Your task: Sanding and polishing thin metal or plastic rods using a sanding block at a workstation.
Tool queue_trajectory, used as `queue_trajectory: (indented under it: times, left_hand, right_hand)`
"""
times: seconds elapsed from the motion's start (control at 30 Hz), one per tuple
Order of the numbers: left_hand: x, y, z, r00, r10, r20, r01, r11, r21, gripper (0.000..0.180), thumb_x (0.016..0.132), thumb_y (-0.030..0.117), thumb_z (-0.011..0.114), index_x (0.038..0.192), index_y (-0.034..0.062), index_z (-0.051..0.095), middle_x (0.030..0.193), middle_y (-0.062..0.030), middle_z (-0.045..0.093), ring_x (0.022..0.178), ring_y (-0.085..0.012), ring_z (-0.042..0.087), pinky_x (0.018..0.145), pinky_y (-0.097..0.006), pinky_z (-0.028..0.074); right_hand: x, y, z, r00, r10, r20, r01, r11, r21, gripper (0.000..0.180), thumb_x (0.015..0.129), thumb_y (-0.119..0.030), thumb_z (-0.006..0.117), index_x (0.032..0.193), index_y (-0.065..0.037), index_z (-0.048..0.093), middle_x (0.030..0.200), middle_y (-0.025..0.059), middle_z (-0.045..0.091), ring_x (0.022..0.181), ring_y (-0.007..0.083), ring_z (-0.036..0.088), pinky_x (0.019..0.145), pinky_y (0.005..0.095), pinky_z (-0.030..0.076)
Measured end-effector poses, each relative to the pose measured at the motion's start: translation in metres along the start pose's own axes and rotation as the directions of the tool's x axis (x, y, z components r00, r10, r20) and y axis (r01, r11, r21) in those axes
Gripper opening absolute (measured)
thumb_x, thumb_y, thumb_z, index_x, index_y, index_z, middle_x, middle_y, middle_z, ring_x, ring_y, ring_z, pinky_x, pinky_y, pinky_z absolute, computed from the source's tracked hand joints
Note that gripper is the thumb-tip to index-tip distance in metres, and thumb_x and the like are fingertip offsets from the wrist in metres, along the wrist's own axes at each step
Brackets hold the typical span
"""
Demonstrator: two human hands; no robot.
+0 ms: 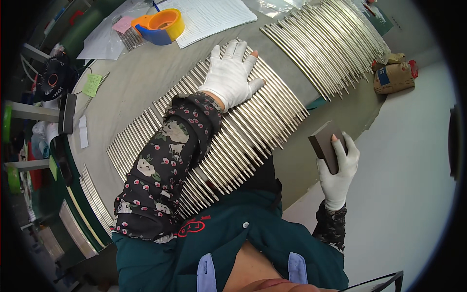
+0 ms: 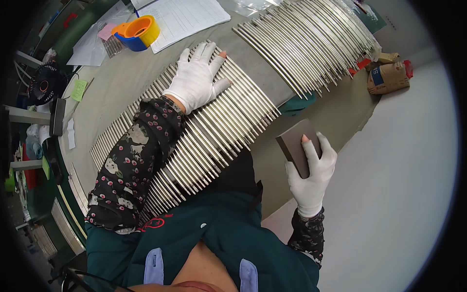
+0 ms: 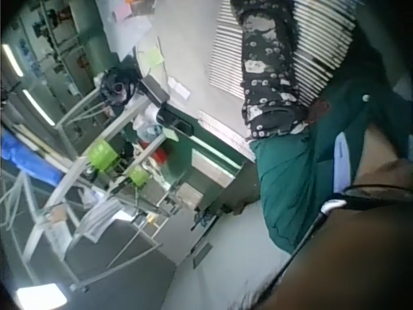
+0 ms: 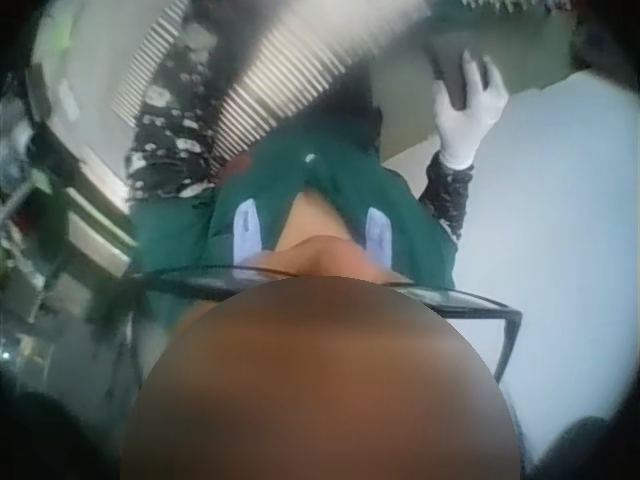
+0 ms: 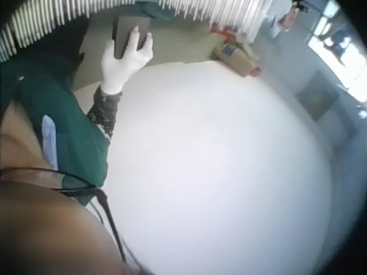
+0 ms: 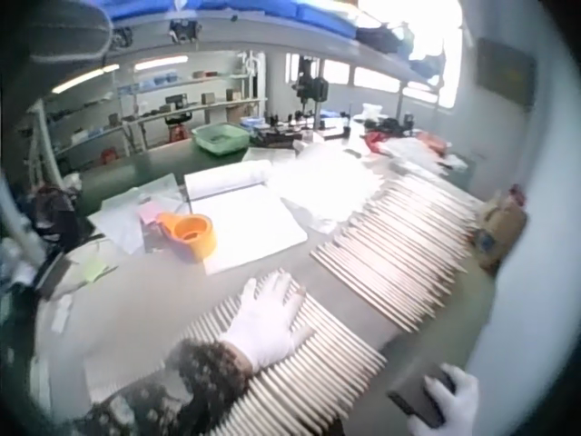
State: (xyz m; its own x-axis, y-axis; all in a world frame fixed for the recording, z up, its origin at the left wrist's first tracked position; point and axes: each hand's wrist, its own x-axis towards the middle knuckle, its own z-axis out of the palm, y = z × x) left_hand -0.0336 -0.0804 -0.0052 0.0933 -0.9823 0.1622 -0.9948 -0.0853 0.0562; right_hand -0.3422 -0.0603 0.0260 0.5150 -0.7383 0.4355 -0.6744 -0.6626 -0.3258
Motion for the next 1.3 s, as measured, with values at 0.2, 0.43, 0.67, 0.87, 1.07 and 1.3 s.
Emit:
queue_trajectory:
  times: [0.2, 0.43, 0.67, 0.87, 1.07, 1.3]
  left_hand:
    - [-0.065, 0.048, -0.013, 0.931, 0.366, -0.011, -0.358, 0.903, -0.236, 0.072, 0.082, 0.051, 0.057, 0.133, 0.0014, 0.045, 0.142, -0.0232, 0.036, 0.135, -0.0358, 0.03, 0.11, -0.055, 0.02]
    - [-0.149, 0.036, -0.046, 0.841, 0.541, 0.01, -0.474, 0.746, -0.468, 0.072, 0.075, 0.048, 0.068, 0.131, 0.0084, 0.046, 0.145, -0.0168, 0.035, 0.137, -0.0328, 0.029, 0.11, -0.056, 0.018]
    - [-0.159, 0.019, -0.042, 0.904, 0.426, 0.043, -0.368, 0.825, -0.429, 0.07, 0.075, 0.049, 0.068, 0.127, 0.0068, 0.047, 0.144, -0.0195, 0.034, 0.136, -0.0346, 0.03, 0.11, -0.058, 0.019]
    - [-0.15, 0.022, -0.037, 0.905, 0.425, 0.006, -0.382, 0.819, -0.428, 0.07, 0.074, 0.05, 0.068, 0.125, 0.006, 0.049, 0.143, -0.019, 0.036, 0.134, -0.0341, 0.032, 0.109, -0.057, 0.021]
    - [-0.141, 0.024, -0.036, 0.899, 0.438, 0.014, -0.389, 0.813, -0.432, 0.069, 0.075, 0.05, 0.067, 0.125, 0.0057, 0.05, 0.144, -0.0187, 0.035, 0.136, -0.0336, 0.03, 0.111, -0.055, 0.02]
    - [-0.142, 0.023, -0.036, 0.896, 0.442, 0.044, -0.383, 0.819, -0.428, 0.071, 0.077, 0.052, 0.064, 0.129, 0.0055, 0.049, 0.145, -0.0184, 0.034, 0.137, -0.0329, 0.029, 0.112, -0.054, 0.017]
  right_hand:
    - [-0.018, 0.003, 0.005, 0.999, 0.041, -0.014, -0.041, 0.999, -0.013, 0.06, 0.065, -0.005, 0.071, 0.123, -0.009, 0.056, 0.128, 0.0194, 0.047, 0.112, 0.0362, 0.046, 0.095, 0.0443, 0.04]
    - [-0.011, 0.009, 0.005, 0.999, 0.027, -0.021, -0.027, 1.0, 0.01, 0.058, 0.067, -0.006, 0.07, 0.123, -0.007, 0.056, 0.129, 0.02, 0.047, 0.115, 0.037, 0.045, 0.097, 0.0454, 0.039]
    - [0.0, -0.003, 0.015, 0.999, 0.025, 0.02, -0.025, 1.0, 0.017, 0.057, 0.067, -0.005, 0.068, 0.123, -0.006, 0.057, 0.13, 0.0195, 0.047, 0.115, 0.0362, 0.046, 0.097, 0.0447, 0.039]
    - [0.001, -0.009, 0.017, 0.999, 0.011, 0.042, -0.012, 0.999, 0.029, 0.058, 0.067, -0.004, 0.067, 0.124, -0.007, 0.057, 0.13, 0.0196, 0.047, 0.115, 0.0361, 0.046, 0.097, 0.0444, 0.04]
    - [0.003, -0.009, 0.017, 0.999, -0.002, 0.045, 0.001, 1.0, 0.008, 0.059, 0.067, -0.004, 0.068, 0.124, -0.008, 0.057, 0.13, 0.0197, 0.047, 0.115, 0.0363, 0.046, 0.097, 0.0446, 0.04]
    - [0.009, -0.016, 0.017, 0.998, -0.025, 0.054, 0.025, 1.0, 0.005, 0.062, 0.066, -0.005, 0.069, 0.126, -0.011, 0.055, 0.13, 0.0199, 0.047, 0.115, 0.0362, 0.046, 0.097, 0.0444, 0.04]
